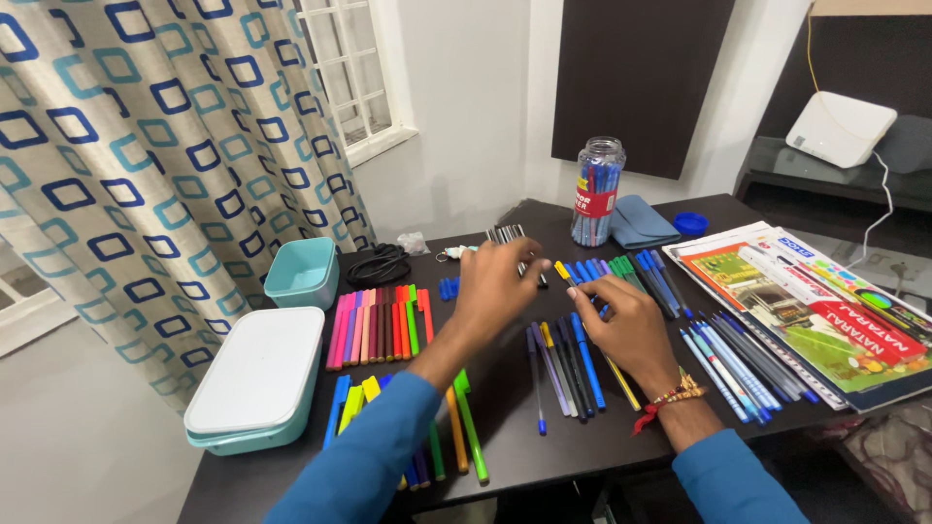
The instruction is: The person organizes a variety of pens and markers on a desk. They pick up pens from a drawer and the desk surface, then place them into color-coordinated rows. The person also moves a small plastic container and a stack of magazines to clear space for the arrangement.
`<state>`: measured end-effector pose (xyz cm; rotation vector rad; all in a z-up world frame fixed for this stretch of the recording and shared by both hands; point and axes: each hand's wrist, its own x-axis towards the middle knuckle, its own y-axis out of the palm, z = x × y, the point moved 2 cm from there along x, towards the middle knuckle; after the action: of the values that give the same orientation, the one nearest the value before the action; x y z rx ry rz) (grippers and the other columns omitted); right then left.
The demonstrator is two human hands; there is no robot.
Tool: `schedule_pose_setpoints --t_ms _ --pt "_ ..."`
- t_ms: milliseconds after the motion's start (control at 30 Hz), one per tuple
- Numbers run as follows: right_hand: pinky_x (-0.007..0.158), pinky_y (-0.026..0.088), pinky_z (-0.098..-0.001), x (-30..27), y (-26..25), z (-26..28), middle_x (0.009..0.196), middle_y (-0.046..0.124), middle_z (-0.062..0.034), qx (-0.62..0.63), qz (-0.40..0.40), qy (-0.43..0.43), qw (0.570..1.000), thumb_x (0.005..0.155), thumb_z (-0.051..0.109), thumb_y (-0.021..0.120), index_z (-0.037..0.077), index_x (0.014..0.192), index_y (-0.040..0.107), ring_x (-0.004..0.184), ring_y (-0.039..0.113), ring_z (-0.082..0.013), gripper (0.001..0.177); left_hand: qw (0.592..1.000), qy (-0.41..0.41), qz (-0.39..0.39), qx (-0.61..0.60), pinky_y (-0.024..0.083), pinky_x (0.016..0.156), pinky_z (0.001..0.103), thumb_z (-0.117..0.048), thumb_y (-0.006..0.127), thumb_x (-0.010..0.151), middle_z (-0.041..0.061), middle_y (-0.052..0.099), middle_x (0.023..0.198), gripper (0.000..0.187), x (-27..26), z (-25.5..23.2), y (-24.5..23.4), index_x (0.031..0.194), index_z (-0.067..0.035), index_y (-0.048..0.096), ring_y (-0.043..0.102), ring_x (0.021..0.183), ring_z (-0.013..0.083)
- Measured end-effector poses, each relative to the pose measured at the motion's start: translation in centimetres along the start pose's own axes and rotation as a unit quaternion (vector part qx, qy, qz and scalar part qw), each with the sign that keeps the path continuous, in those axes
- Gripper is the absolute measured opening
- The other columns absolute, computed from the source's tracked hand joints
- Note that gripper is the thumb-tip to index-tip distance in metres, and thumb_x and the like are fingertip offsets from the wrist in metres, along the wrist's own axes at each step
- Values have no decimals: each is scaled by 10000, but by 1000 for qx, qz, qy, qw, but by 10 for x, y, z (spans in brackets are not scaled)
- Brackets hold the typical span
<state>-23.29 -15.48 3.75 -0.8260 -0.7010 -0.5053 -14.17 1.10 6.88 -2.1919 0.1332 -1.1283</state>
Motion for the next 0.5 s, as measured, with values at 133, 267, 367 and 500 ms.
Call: schedule_pose_setpoints --t_ms 133,267,367,500 --pt "628 531 -356 -3 -3 1 810 710 -108 -11 -6 -58 998 924 146 735 -5 874 725 692 688 -248 159 999 51 12 -13 453 864 478 -246 746 875 61 783 980 256 -20 -24 -20 1082 -96 740 682 985 303" --pt "659 547 -347 -4 -9 3 848 721 -107 4 -22 -78 997 942 132 717 -6 918 731 742 707 -242 141 994 101 -15 -27 456 974 484 -292 764 886 128 699 1220 427 -37 -34 -32 1230 -57 671 630 1173 322" --pt "665 565 -334 -4 -17 14 940 727 -114 10 -48 -77 996 945 111 717 6 995 733 798 722 -230 117 992 115 -13 -52 429 1061 508 -326 786 872 201 592 1387 575 -48 -39 -36 1336 -37 608 553 1303 376" --pt "780 591 -328 -4 -33 34 1146 685 -142 9 -69 -88 994 921 88 738 7 1222 673 942 713 -225 319 989 133 -14 -71 399 1135 522 -349 783 891 241 531 1475 668 -58 -44 -42 1431 -39 540 503 1381 422"
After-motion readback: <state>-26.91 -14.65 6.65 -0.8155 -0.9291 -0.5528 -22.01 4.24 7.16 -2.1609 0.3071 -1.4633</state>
